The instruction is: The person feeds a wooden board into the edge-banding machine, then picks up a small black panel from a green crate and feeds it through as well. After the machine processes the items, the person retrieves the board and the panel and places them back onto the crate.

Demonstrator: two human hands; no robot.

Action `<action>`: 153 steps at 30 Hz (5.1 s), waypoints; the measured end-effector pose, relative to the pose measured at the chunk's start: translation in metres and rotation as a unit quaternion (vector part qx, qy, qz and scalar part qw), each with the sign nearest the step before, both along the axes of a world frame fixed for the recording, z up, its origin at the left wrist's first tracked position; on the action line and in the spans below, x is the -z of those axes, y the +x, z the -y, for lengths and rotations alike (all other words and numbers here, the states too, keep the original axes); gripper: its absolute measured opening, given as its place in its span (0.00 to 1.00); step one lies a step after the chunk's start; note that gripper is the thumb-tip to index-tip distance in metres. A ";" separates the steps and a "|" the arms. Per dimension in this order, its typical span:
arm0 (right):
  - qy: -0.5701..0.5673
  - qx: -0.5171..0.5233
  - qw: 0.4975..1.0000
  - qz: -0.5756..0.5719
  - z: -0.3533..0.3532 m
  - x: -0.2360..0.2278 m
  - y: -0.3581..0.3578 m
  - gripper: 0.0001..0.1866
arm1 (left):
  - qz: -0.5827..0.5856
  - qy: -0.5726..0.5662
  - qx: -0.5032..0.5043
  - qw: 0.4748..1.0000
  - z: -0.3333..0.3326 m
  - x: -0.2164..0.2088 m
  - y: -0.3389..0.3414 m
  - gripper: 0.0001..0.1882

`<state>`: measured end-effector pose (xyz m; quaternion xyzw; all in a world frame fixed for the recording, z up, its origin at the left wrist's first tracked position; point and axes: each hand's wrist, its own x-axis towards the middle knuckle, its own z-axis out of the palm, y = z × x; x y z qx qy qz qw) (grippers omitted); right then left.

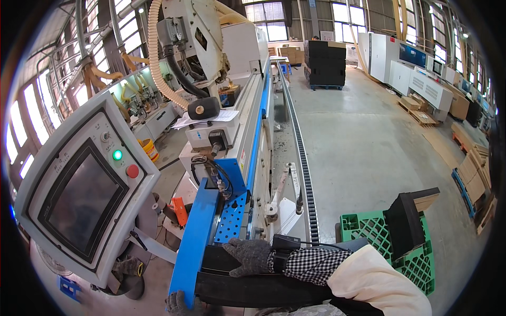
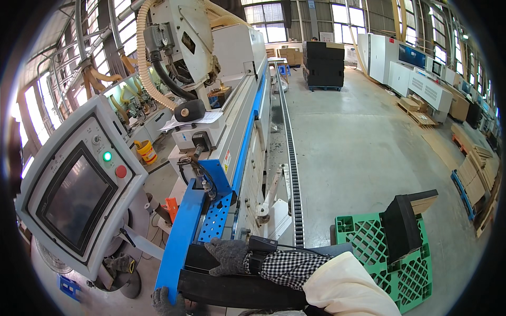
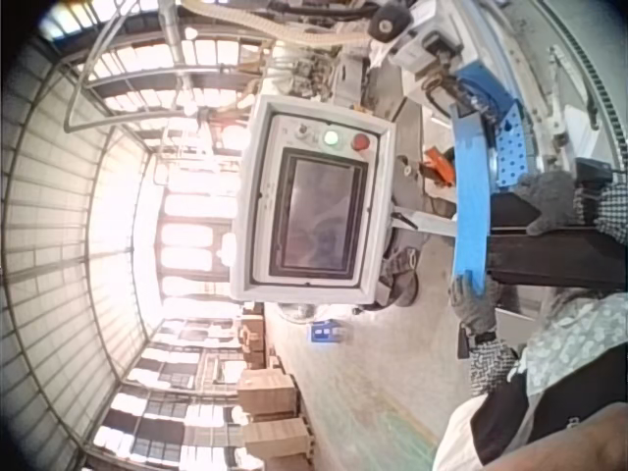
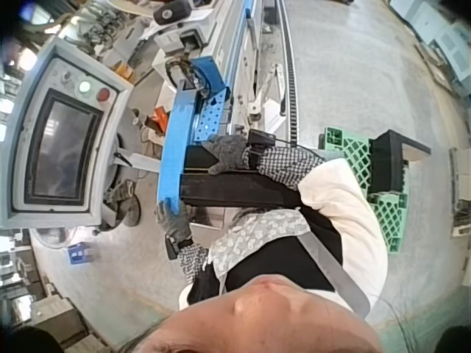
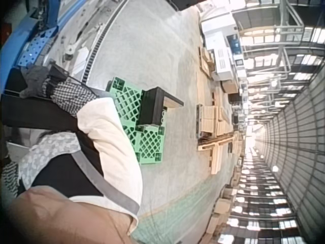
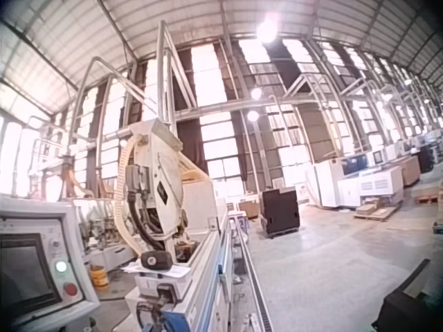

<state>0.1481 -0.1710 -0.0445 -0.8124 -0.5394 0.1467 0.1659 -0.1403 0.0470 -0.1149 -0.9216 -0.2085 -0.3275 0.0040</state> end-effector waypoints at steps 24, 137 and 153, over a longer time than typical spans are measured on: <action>0.003 0.001 1.000 0.022 -0.003 0.007 0.000 0.55 | -0.009 -0.026 -0.030 0.999 0.008 -0.008 0.002 0.29; -0.002 0.011 1.000 0.010 -0.003 0.004 -0.001 0.55 | -0.015 -0.021 -0.028 0.999 -0.029 0.051 -0.012 0.37; -0.013 0.004 1.000 0.008 -0.001 -0.003 -0.002 0.55 | 0.001 -0.021 -0.005 1.000 0.007 -0.008 0.001 0.30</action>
